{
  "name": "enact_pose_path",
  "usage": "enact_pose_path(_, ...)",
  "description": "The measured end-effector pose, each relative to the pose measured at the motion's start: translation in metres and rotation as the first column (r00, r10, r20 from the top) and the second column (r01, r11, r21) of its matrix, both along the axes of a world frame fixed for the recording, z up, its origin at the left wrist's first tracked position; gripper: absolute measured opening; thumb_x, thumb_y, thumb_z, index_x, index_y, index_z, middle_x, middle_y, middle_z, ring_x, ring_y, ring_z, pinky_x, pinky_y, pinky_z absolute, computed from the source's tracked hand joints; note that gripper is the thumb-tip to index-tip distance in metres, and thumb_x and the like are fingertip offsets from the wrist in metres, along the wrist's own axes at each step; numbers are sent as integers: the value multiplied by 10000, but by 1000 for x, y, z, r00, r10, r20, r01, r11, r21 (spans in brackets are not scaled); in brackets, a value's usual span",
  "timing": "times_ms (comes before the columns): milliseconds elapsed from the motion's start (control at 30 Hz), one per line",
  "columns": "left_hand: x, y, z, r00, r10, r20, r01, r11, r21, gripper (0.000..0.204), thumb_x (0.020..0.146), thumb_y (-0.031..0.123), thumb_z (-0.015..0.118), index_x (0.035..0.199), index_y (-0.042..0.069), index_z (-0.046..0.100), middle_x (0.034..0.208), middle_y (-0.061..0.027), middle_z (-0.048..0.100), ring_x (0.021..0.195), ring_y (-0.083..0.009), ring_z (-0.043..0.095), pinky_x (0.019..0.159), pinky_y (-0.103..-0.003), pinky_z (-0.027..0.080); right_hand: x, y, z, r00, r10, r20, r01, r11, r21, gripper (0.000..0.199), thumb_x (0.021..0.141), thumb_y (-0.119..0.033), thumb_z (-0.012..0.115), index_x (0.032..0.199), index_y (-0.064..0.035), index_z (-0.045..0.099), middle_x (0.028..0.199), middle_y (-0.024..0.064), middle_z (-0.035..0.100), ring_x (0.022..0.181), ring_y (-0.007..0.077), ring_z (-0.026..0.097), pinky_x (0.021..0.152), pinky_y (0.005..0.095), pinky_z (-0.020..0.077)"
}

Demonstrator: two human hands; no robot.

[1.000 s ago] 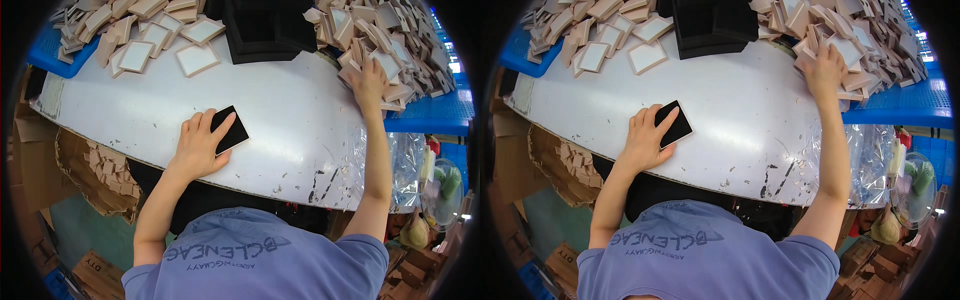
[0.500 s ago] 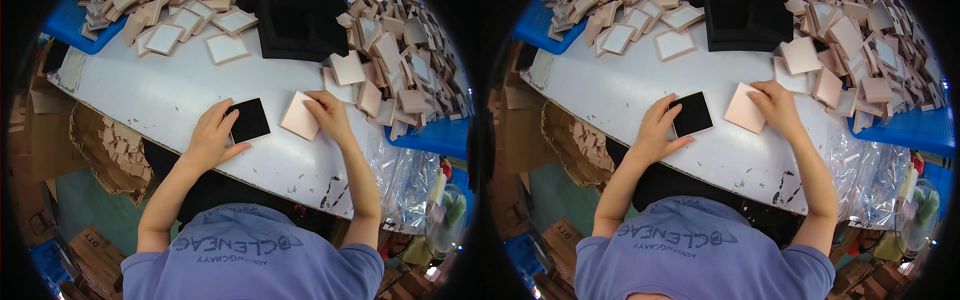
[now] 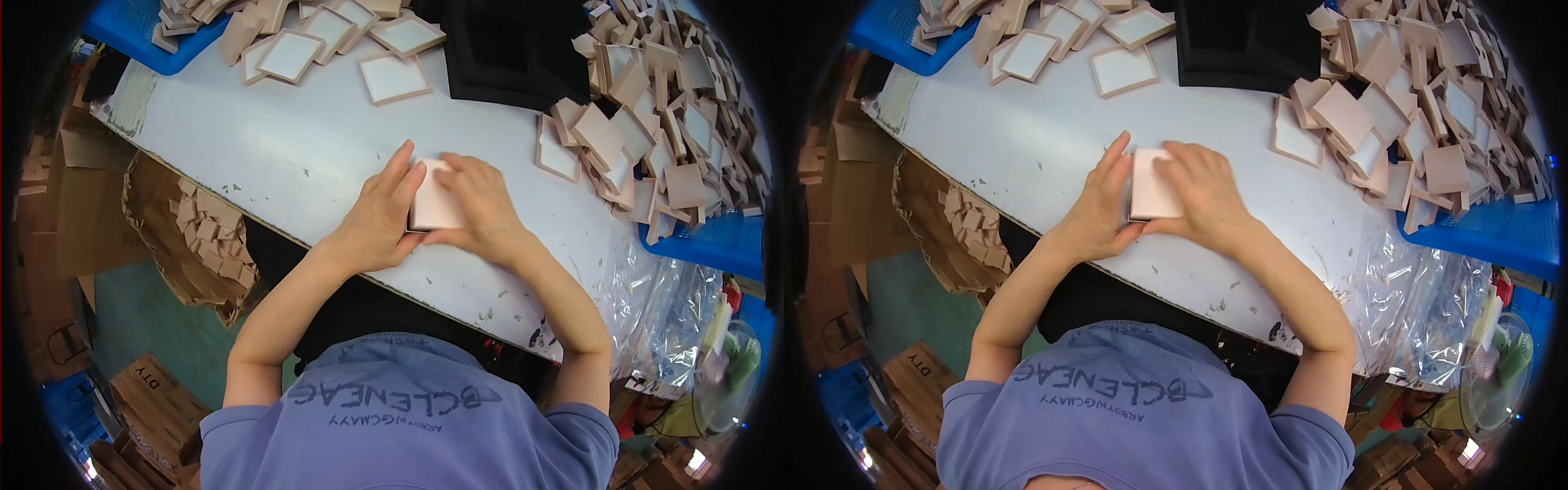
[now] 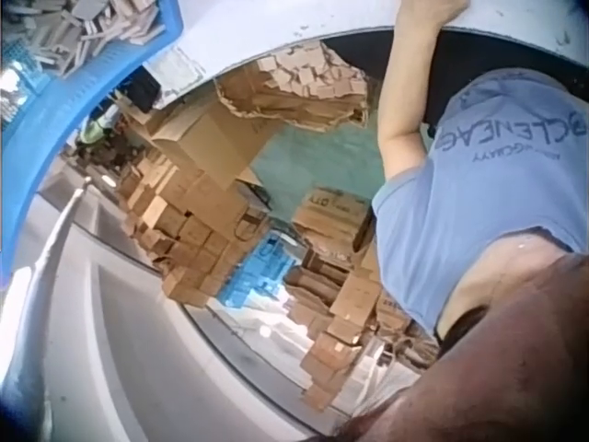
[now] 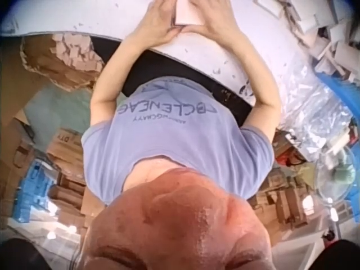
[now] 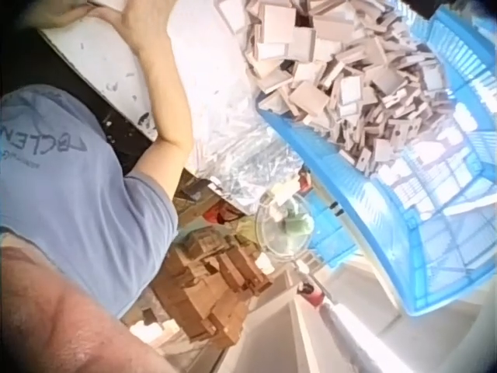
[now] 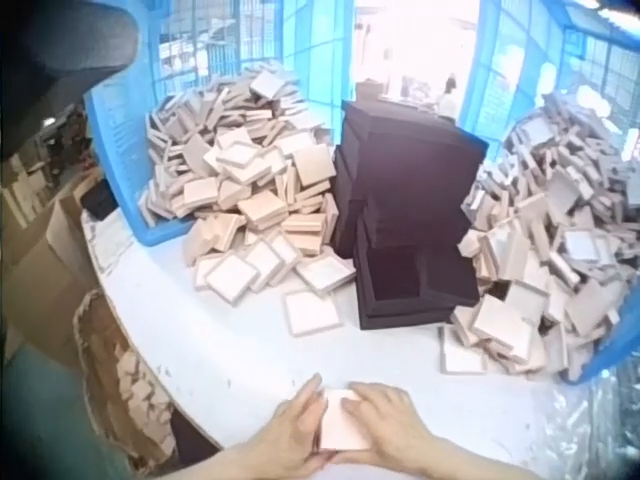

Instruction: Assembling small gift boxes by placing foam inserts and closing them with lids.

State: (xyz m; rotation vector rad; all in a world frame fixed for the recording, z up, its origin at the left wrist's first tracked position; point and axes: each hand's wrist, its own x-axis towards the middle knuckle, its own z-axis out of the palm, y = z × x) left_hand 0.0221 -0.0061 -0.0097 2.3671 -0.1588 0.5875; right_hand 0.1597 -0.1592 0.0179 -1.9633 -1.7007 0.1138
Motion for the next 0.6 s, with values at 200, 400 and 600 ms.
enact_pose_path(200, 0, -10, 10, 983, 71, -171, -34, 977, 210, 848, 681, 189, 736, 1377, 34, 278, 1415, -276, 240, 1202, -366, 398, 955, -430, 308, -7, 0, -2, 986, 48, 162, -49, 999, 2, 697, 637, -489, 719, 1154, -58, 538, 1284, 204, 424, 1136, 356, 413, 911, 466, 329)
enact_pose_path(400, -1, -8, 21, 951, 128, -281, -10, 921, 388, 867, 713, 344, 719, 1389, 21, 283, 1435, -243, 234, 1317, -381, 261, 1033, -501, 224, -13, -4, -10, 989, 3, 148, 3, 999, -39, 699, 696, -519, 657, 1199, -54, 516, 1313, 228, 401, 1178, 388, 392, 954, 494, 315)
enact_pose_path(600, 19, 37, 34, 986, 39, -165, -49, 997, -53, 729, 739, 354, 707, 1350, 110, 390, 1398, -235, 274, 1286, -439, 256, 1025, -541, 217, 44, -2, 46, 972, -110, 206, 57, 967, 246, 511, 714, -260, 727, 1148, -49, 556, 1227, 158, 509, 1125, 328, 478, 942, 460, 355)
